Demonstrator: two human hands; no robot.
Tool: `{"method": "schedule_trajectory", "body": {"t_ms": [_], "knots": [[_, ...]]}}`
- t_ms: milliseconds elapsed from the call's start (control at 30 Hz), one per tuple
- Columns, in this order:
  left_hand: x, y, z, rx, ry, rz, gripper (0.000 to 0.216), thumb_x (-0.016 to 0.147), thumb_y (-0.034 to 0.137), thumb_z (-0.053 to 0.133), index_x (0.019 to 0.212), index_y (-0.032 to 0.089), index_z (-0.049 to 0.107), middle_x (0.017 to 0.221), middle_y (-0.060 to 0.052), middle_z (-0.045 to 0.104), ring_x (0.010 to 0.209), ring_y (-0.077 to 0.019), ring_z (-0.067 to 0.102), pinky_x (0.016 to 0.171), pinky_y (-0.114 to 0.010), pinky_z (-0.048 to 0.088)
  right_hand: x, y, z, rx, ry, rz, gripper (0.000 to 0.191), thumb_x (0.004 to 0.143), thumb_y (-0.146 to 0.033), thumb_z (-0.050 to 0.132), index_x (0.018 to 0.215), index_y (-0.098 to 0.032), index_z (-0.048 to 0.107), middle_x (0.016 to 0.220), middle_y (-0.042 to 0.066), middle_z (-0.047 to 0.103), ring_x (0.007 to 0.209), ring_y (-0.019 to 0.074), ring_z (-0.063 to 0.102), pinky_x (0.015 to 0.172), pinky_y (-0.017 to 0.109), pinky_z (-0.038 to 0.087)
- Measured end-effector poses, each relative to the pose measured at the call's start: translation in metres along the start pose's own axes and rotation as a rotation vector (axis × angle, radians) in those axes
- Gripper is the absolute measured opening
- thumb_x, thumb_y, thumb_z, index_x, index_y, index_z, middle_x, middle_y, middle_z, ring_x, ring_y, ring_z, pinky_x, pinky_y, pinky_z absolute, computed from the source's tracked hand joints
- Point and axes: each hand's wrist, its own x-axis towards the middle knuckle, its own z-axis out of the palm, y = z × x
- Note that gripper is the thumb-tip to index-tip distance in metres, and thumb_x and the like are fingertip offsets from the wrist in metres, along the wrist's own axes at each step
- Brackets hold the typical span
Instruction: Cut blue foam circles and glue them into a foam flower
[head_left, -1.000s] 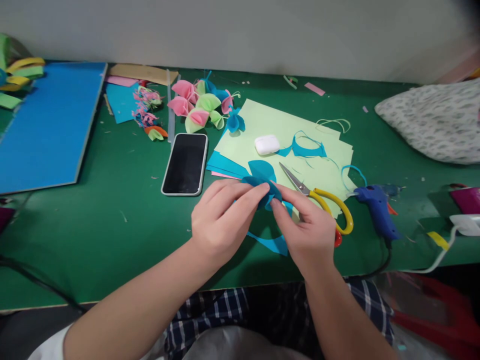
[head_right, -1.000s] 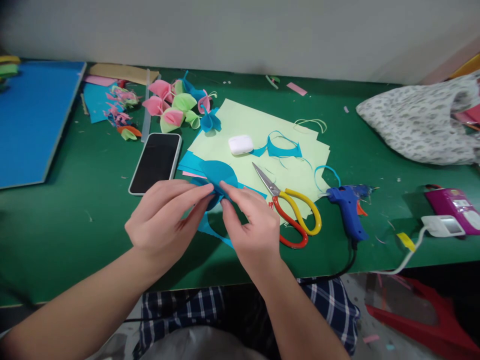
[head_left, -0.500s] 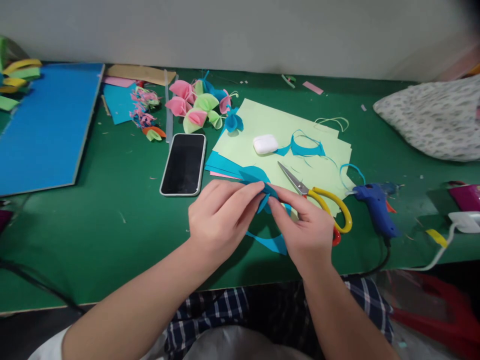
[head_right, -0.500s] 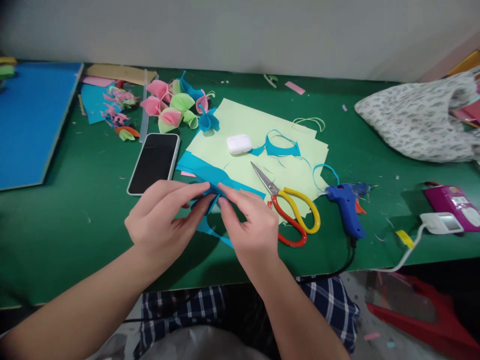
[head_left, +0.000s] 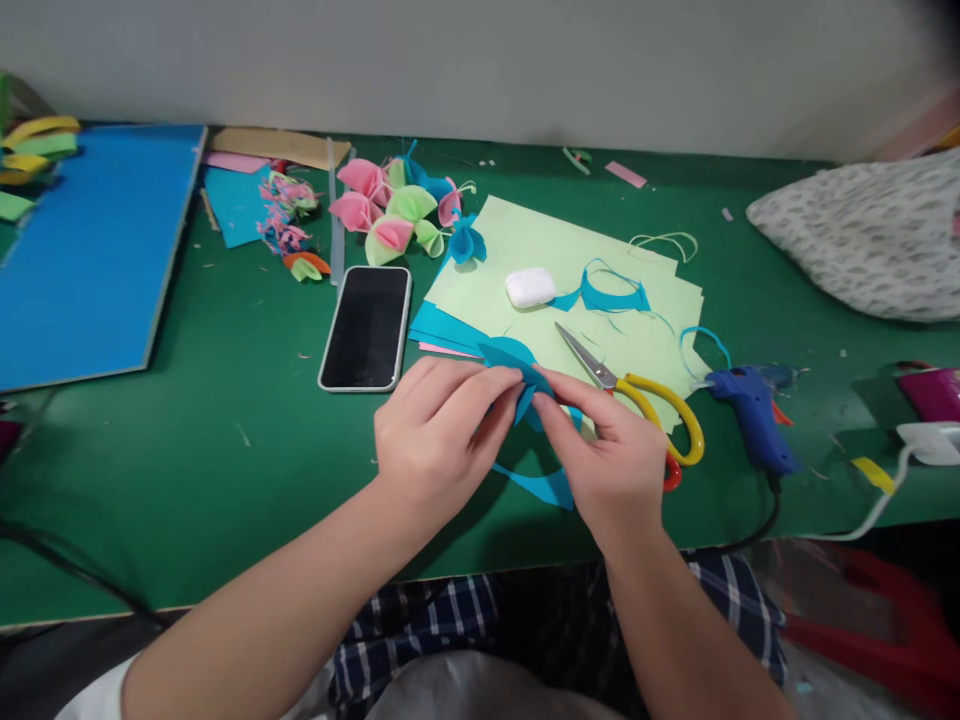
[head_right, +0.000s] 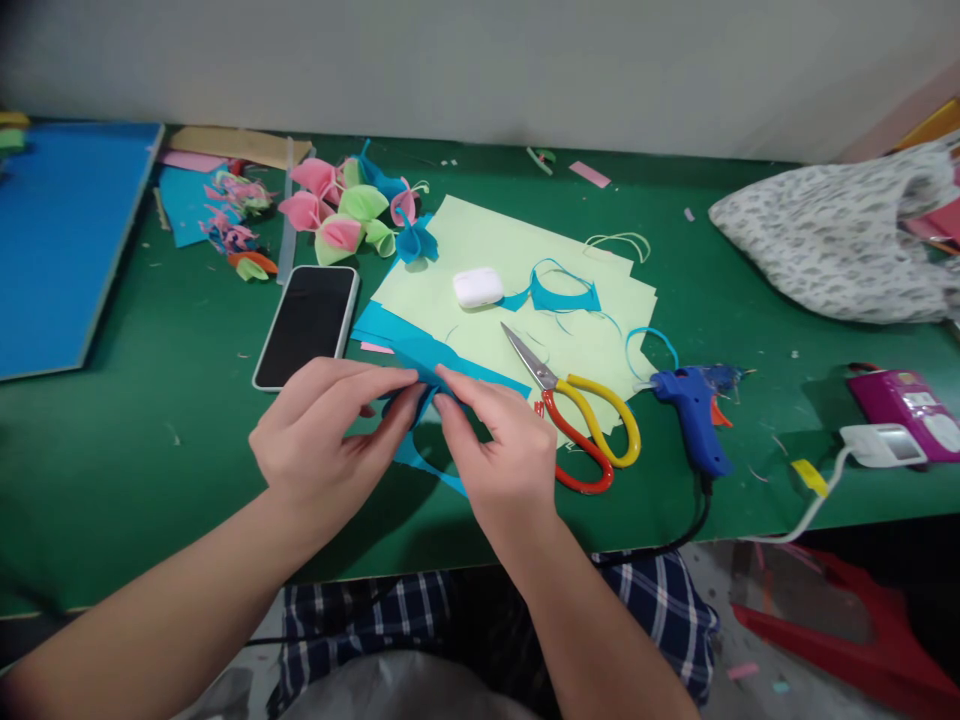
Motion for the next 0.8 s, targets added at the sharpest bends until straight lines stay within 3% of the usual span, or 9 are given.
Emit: {"method": "schedule_trajectory", "body": {"t_ms": [333, 800], "knots": [[-0.0006, 0.0004, 0.0002, 0.01, -0.016, -0.013, 0.008, 0.078, 0.012, 0.068, 0.084, 0.017, 0.065, 0.077, -0.001, 0.071, 0.071, -0.0135, 0.065, 0.062, -0.023, 0.051, -0.0019, 0.0018, 0.0008, 0.042, -0.007, 0.041, 0.017, 0.081, -0.013, 0.065, 0.094, -0.017, 0.076, 0.089, 0.0, 0.078, 0.082, 0.0153, 0.073, 0.077, 0.023, 0.06], [-0.0011, -0.0004, 0.0002, 0.018, -0.021, -0.022, 0.008, 0.077, 0.013, 0.069, 0.084, 0.016, 0.066, 0.076, -0.002, 0.07, 0.07, -0.0135, 0.064, 0.064, -0.024, 0.051, -0.0012, 0.0011, 0.002, 0.047, -0.017, 0.025, 0.016, 0.08, -0.012, 0.065, 0.092, -0.015, 0.075, 0.086, 0.001, 0.078, 0.079, 0.0146, 0.072, 0.076, 0.021, 0.059]]}}
